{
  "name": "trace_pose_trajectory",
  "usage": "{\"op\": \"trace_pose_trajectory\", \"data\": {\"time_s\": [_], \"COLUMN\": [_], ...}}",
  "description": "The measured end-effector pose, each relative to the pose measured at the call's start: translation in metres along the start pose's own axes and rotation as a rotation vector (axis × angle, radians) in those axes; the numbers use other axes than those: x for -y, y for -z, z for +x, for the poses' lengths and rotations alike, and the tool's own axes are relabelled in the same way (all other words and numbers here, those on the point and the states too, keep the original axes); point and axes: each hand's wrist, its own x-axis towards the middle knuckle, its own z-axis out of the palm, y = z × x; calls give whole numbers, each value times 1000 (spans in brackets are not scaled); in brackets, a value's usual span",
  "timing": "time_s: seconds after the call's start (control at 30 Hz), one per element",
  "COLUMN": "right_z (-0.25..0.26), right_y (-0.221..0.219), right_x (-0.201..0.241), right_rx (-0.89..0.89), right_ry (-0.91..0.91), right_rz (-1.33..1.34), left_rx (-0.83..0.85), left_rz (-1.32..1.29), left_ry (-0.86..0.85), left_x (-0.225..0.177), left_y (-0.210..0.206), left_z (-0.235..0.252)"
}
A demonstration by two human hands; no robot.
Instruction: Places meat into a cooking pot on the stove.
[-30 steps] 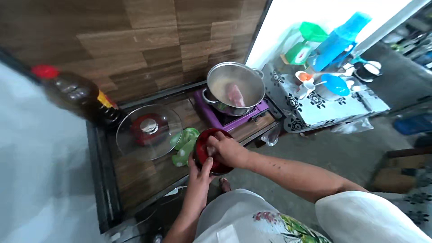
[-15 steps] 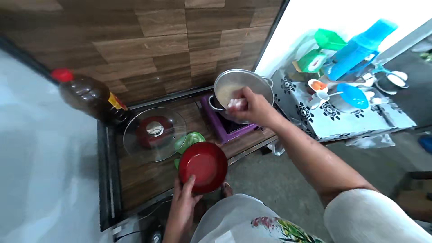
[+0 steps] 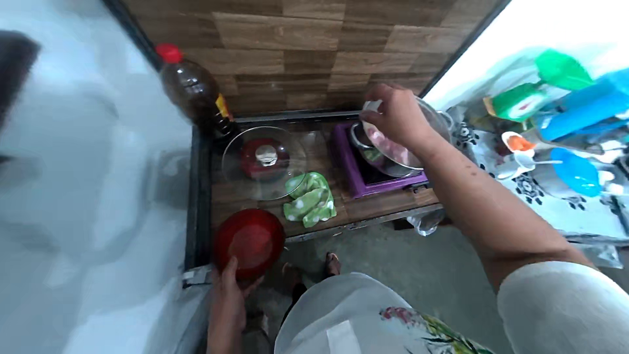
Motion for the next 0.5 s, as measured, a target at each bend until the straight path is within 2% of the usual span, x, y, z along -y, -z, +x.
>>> {"op": "trace_pose_trajectory", "data": {"time_s": [0.07,0.13,0.27,0.37,0.5], "right_z": [-4,5,43,58,61], "right_y": [-30,-82,-176,-197,-190], "right_x": [48,87,134,156,170], "right_rx": [72,241,472,513,523], "right_ry": [156,233,110,-30,-98], "right_rz": [70,64,60,85,39], "left_rx": [-11,7,55,94,99], "left_rz": [33,32,56,72,78], "left_ry": [-1,2,-28,-55,-28], "left_x": [-1,-2,-5,0,4], "left_y": [3,6,10,23,39], "left_z": [7,12,7,3,-3]}}
